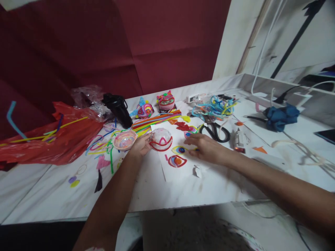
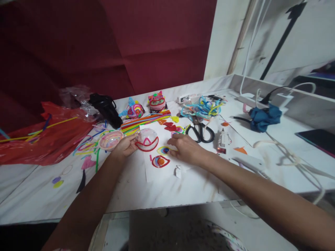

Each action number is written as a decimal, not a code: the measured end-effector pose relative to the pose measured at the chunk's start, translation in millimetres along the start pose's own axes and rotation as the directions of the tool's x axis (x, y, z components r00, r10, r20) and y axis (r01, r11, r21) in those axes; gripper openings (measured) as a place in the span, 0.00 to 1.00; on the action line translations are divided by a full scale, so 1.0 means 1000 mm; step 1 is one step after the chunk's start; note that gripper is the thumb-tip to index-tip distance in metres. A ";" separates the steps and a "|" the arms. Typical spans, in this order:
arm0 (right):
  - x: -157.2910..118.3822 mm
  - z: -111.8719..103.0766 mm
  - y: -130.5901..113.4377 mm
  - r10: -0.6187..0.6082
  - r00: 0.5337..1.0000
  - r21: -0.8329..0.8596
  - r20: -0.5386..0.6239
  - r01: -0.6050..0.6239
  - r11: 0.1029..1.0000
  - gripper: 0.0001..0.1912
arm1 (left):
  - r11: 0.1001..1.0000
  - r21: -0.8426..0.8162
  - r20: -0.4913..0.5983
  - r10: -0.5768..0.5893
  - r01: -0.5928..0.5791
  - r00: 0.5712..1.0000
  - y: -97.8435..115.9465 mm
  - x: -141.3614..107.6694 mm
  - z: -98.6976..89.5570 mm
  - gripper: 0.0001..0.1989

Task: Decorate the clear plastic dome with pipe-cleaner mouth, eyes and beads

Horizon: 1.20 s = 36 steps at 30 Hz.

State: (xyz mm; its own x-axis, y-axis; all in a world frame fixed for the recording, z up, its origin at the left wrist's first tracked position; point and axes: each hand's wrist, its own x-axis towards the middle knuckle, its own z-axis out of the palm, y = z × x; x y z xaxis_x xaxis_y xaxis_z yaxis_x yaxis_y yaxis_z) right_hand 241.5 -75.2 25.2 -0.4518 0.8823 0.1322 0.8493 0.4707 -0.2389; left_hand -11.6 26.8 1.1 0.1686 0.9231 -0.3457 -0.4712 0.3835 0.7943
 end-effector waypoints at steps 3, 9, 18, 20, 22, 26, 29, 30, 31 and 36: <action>0.021 0.006 -0.010 0.017 0.995 -0.030 0.099 -0.014 0.999 0.18 | 1.000 -0.002 0.010 0.013 -0.013 1.000 0.000 -0.002 0.001 0.10; 0.034 0.012 -0.009 0.008 0.981 -0.071 0.193 0.006 0.997 0.12 | 1.000 -0.020 0.015 0.020 -0.019 1.000 0.000 -0.002 0.000 0.10; 0.029 0.022 -0.007 -0.042 0.995 -0.118 0.095 0.054 0.992 0.13 | 0.999 -0.039 0.048 0.011 -0.009 0.999 -0.001 -0.001 -0.002 0.09; 0.026 0.022 -0.007 -0.054 0.996 -0.129 0.071 0.063 0.990 0.14 | 0.999 -0.043 0.055 0.012 -0.009 0.998 -0.002 0.000 -0.003 0.08; 0.024 0.020 -0.007 -0.058 0.997 -0.131 0.055 0.065 0.989 0.15 | 0.999 -0.045 0.061 0.011 -0.008 0.998 -0.002 0.000 -0.003 0.08; 0.020 0.008 -0.006 -0.067 0.997 -0.120 0.025 0.069 0.990 0.17 | 0.999 -0.046 0.066 0.019 -0.016 0.998 -0.002 0.000 -0.003 0.10; 0.021 -0.003 -0.008 -0.100 0.992 -0.106 -0.077 0.091 0.990 0.17 | 0.999 -0.044 0.071 0.025 -0.022 0.997 -0.003 0.000 -0.004 0.11; 0.023 -0.007 -0.009 -0.118 0.985 -0.105 -0.123 0.105 0.989 0.17 | 0.999 -0.046 0.072 0.028 -0.025 0.997 -0.003 0.000 -0.004 0.10; 0.026 -0.010 -0.011 -0.138 0.976 -0.106 -0.167 0.121 0.987 0.17 | 0.998 -0.050 0.074 0.032 -0.028 0.997 -0.004 0.000 -0.004 0.09; 0.055 -0.019 -0.032 -0.204 0.950 -0.110 -0.235 0.183 0.977 0.16 | 0.997 -0.069 0.084 0.051 -0.045 0.995 -0.006 0.000 -0.006 0.09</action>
State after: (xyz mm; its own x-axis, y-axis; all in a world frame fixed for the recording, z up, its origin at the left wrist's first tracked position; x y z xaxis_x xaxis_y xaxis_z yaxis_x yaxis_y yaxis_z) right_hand 194.8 -41.9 58.4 -0.5386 0.7412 0.4007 0.7772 0.6207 -0.1034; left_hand -13.7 24.3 -6.2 0.2166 0.9406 -0.2614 -0.5370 0.3384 0.7727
